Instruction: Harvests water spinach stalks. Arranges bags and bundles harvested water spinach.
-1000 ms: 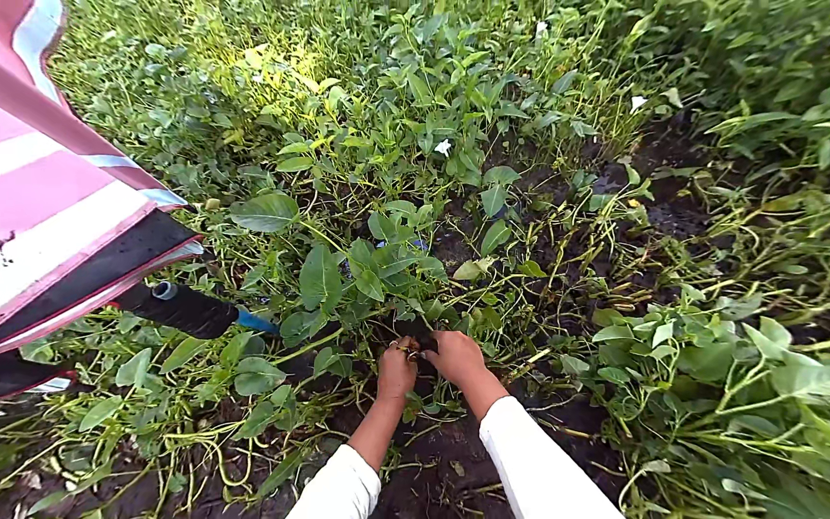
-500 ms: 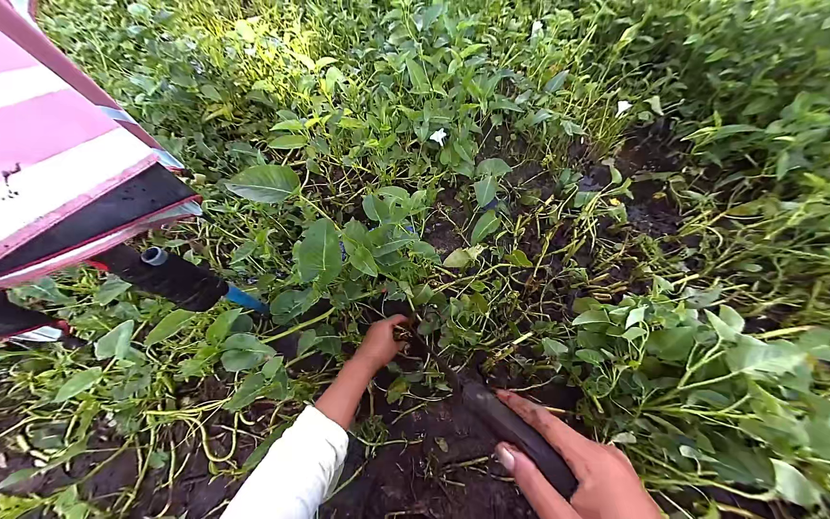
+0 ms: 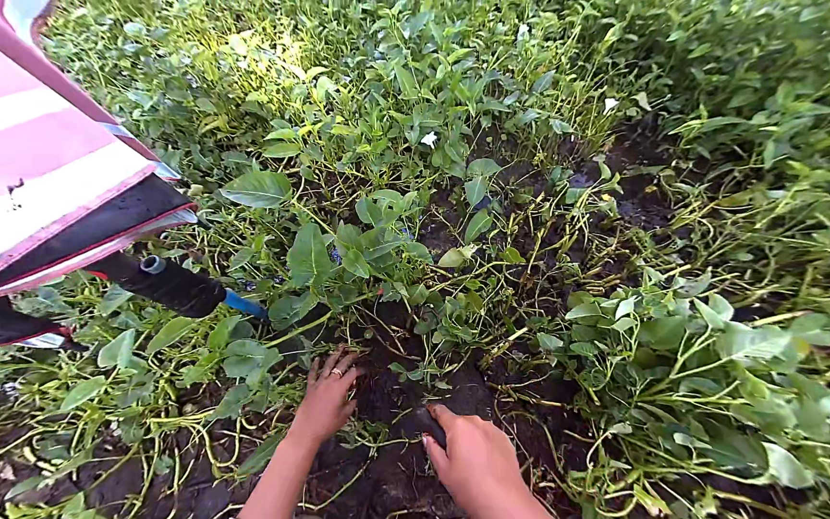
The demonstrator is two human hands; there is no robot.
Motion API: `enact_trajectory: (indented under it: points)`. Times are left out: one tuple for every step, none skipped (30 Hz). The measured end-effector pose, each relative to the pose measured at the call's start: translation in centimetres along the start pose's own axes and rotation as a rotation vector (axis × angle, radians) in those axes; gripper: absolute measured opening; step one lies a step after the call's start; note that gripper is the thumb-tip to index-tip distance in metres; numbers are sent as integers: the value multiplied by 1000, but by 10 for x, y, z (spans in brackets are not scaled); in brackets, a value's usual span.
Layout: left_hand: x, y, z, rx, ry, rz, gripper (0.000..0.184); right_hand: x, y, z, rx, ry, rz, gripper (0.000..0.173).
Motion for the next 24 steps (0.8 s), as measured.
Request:
enact_trajectory:
  points:
    - [-1, 0, 0, -7, -9, 17, 52, 5, 10, -11, -4, 11, 9, 48]
    - [-2, -1, 0, -7, -19, 32, 53, 9, 21, -23, -11, 25, 12, 48]
    - [-3, -2, -2, -2, -31, 45, 54, 12, 31, -36, -27, 39, 14, 47]
    - [-5, -4, -5, 5, -45, 45, 55, 14, 41, -50, -48, 54, 11, 47]
    - [-8, -6, -7, 22, -64, 35, 55, 13, 52, -62, -66, 66, 5, 47]
    - [-11, -8, -9, 49, -87, 17, 52, 9, 61, -74, -80, 74, 2, 48]
    - [-15, -10, -9, 70, -112, -7, 49, 2, 68, -84, -88, 79, -3, 49]
    - [-20, -12, -9, 55, -127, -32, 43, -5, 71, -91, -92, 76, -8, 50]
    - [-27, -16, -11, -6, -124, -66, 35, -8, 70, -95, -92, 62, -17, 50]
    - [-34, -18, -12, -86, -101, -115, 28, -10, 68, -96, -79, 39, -36, 53]
    - [-44, -16, -13, -143, -59, -172, 25, -13, 66, -94, -59, 4, -63, 57]
    - [-53, -11, -15, -128, -11, -233, 26, -17, 65, -89, -39, -36, -92, 64]
    - [-58, -4, -18, -56, 29, -281, 31, -19, 63, -82, -15, -75, -126, 72]
    - [-57, 4, -23, 38, 45, -315, 37, -22, 58, -71, -9, -112, -131, 76]
    - [-52, 10, -28, 125, 50, -338, 41, -28, 51, -59, -23, -147, -128, 77]
    - [-46, 12, -35, 186, 63, -360, 43, -36, 40, -46, -47, -180, -136, 74]
    - [-42, 12, -40, 245, 84, -389, 44, -49, 30, -33, -71, -204, -148, 70]
    - [-39, 12, -43, 273, 117, -417, 44, -64, 22, -20, -84, -213, -164, 67]
    - [-37, 10, -42, 272, 152, -436, 43, -82, 15, -7, -99, -213, -185, 62]
    - [-36, 10, -42, 265, 179, -450, 42, -102, 8, 4, -124, -205, -218, 58]
    - [-36, 11, -43, 265, 197, -465, 40, -122, 3, 13, -165, -192, -251, 53]
    - [-37, 12, -43, 266, 209, -478, 39, -141, 1, 20, -208, -174, -279, 49]
    - [-39, 13, -43, 262, 221, -481, 37, -156, 0, 24, -246, -157, -299, 45]
    - [-41, 15, -43, 265, 230, -483, 36, -166, 0, 27, -277, -145, -316, 42]
Point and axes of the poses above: each hand's wrist, its own z-axis away from the middle knuckle, its own y-axis out of the palm, x = y × z, the point moved 7 cm from there along -z, towards the middle knuckle, and after that the axes turned 6 degrees about -z, right-handed, at the moved point
